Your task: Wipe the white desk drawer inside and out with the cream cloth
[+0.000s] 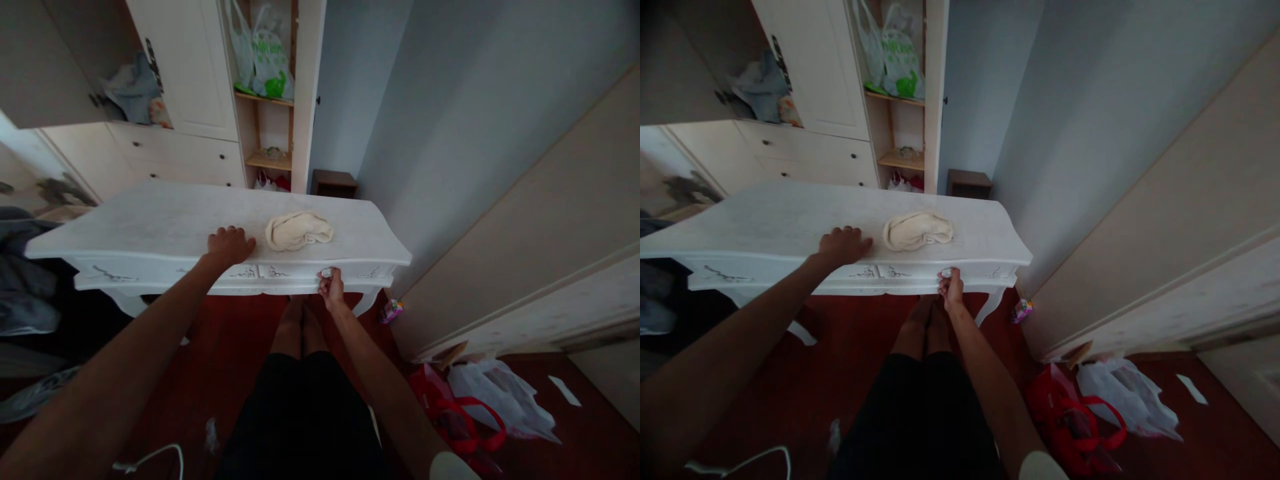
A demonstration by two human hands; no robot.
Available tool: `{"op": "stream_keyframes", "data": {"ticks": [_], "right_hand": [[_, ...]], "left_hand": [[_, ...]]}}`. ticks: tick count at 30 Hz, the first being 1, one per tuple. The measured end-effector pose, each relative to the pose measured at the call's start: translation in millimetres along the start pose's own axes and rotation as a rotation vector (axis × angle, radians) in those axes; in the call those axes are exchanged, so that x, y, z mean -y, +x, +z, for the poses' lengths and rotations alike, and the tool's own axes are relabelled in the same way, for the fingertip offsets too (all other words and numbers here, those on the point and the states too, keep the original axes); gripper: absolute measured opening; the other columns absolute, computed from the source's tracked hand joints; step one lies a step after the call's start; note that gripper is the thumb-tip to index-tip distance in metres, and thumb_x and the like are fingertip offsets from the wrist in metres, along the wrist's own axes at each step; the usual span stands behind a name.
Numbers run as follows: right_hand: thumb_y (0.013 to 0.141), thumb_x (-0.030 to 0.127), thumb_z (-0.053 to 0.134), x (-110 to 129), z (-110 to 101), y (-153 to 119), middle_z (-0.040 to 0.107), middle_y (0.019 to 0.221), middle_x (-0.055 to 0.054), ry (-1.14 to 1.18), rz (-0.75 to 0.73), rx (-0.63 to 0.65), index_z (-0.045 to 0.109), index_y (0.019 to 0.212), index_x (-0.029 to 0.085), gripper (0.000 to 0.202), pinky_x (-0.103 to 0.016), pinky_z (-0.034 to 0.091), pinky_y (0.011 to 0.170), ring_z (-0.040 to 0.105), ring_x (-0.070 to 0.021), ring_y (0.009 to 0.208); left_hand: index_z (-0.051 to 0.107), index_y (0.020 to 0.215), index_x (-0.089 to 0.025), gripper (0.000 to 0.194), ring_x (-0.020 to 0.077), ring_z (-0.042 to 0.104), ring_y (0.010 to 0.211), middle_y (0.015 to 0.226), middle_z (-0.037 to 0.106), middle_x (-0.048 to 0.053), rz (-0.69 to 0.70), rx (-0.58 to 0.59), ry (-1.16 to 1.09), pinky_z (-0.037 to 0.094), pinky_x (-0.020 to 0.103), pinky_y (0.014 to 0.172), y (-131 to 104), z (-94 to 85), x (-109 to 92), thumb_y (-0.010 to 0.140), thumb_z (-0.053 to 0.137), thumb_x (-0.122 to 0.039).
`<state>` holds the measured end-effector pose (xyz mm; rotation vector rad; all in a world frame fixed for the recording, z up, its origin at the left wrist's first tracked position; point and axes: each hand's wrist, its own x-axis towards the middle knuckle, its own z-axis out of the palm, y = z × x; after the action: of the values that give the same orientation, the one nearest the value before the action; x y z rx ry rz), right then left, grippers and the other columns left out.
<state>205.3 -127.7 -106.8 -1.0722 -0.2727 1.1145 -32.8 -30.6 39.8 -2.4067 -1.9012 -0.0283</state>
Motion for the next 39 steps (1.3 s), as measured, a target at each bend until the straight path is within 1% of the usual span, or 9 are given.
{"op": "stream_keyframes", "data": {"ticks": [7,10,13,17,23,27,32,36,39], "right_hand": [[0.083,0.05,0.05,7,-13,4,0.051,0.048,0.004,-0.054,0.109,0.135,0.063,0.076,0.014,0.039,-0.017,0.022,0.034,0.025,-0.0038,0.034],[0.085,0.06,0.045,15,-24,3,0.052,0.05,0.004,-0.179,0.242,0.246,0.065,0.084,0.015,0.049,-0.018,0.027,0.035,0.028,-0.0049,0.034],[0.084,0.076,0.033,27,-37,0,0.052,0.047,0.003,-0.552,0.291,0.3,0.064,0.08,0.017,0.067,-0.019,0.025,0.033,0.028,-0.0058,0.032],[0.079,0.079,0.037,64,-55,-6,0.044,0.036,0.003,-0.958,0.036,0.344,0.059,0.059,0.018,0.068,-0.021,0.023,0.031,0.029,-0.0072,0.029],[0.076,0.064,0.06,161,-67,-5,0.042,0.036,0.006,-0.921,-0.319,0.273,0.054,0.056,0.019,0.049,-0.021,0.026,0.037,0.034,-0.007,0.034],[0.071,0.06,0.067,209,-79,23,0.048,0.039,0.004,-0.857,-0.472,0.122,0.056,0.057,0.018,0.045,-0.02,0.029,0.037,0.039,-0.0069,0.035],[0.066,0.057,0.071,229,-99,62,0.048,0.041,0.005,-0.763,-0.48,0.045,0.055,0.058,0.019,0.042,-0.02,0.029,0.032,0.039,-0.007,0.032],[0.066,0.056,0.072,230,-100,74,0.051,0.043,0.003,-0.858,-0.458,0.096,0.058,0.06,0.018,0.041,-0.02,0.03,0.031,0.04,-0.007,0.032],[0.069,0.055,0.069,227,-97,76,0.055,0.047,0.002,-0.992,-0.487,0.089,0.061,0.061,0.017,0.039,-0.02,0.031,0.032,0.04,-0.007,0.033]], "left_hand": [[0.052,0.129,-0.004,0.073,0.0435,0.051,0.121,0.127,0.056,0.029,-0.19,-0.092,-0.326,0.041,0.055,0.094,23,-6.2,-24,0.091,0.024,-0.06],[0.036,0.142,-0.007,0.08,0.0359,0.05,0.126,0.135,0.051,0.026,-0.089,-0.184,-0.527,0.041,0.044,0.099,32,-6.0,-54,0.089,0.031,-0.066],[0.03,0.147,-0.011,0.09,0.0343,0.046,0.131,0.141,0.047,0.024,0.04,-0.136,-0.564,0.039,0.041,0.102,37,-11.3,-89,0.082,0.041,-0.073],[0.045,0.138,-0.022,0.091,0.0415,0.046,0.126,0.14,0.049,0.019,0.05,-0.042,-0.412,0.042,0.05,0.096,42,-21.7,-122,0.066,0.057,-0.078],[0.058,0.121,-0.024,0.046,0.0307,0.062,0.104,0.114,0.064,0.013,0.021,-0.141,-0.375,0.049,0.04,0.084,15,-17.4,-135,0.078,0.06,-0.041],[0.056,0.122,-0.022,0.046,0.0289,0.061,0.101,0.112,0.063,0.011,-0.08,-0.418,-0.469,0.049,0.038,0.084,-49,8.2,-121,0.08,0.061,-0.04],[0.055,0.12,-0.02,0.048,0.0293,0.058,0.108,0.118,0.061,0.012,-0.209,-0.712,-0.629,0.049,0.041,0.09,-122,77.3,-77,0.077,0.064,-0.04],[0.055,0.119,-0.019,0.05,0.0312,0.057,0.11,0.115,0.062,0.012,-0.3,-0.744,-0.661,0.048,0.043,0.093,-127,120.5,-59,0.075,0.064,-0.042],[0.054,0.119,-0.017,0.054,0.0325,0.059,0.106,0.113,0.062,0.014,-0.404,-0.638,-0.717,0.049,0.044,0.088,-106,131.3,-77,0.074,0.064,-0.045]]}}
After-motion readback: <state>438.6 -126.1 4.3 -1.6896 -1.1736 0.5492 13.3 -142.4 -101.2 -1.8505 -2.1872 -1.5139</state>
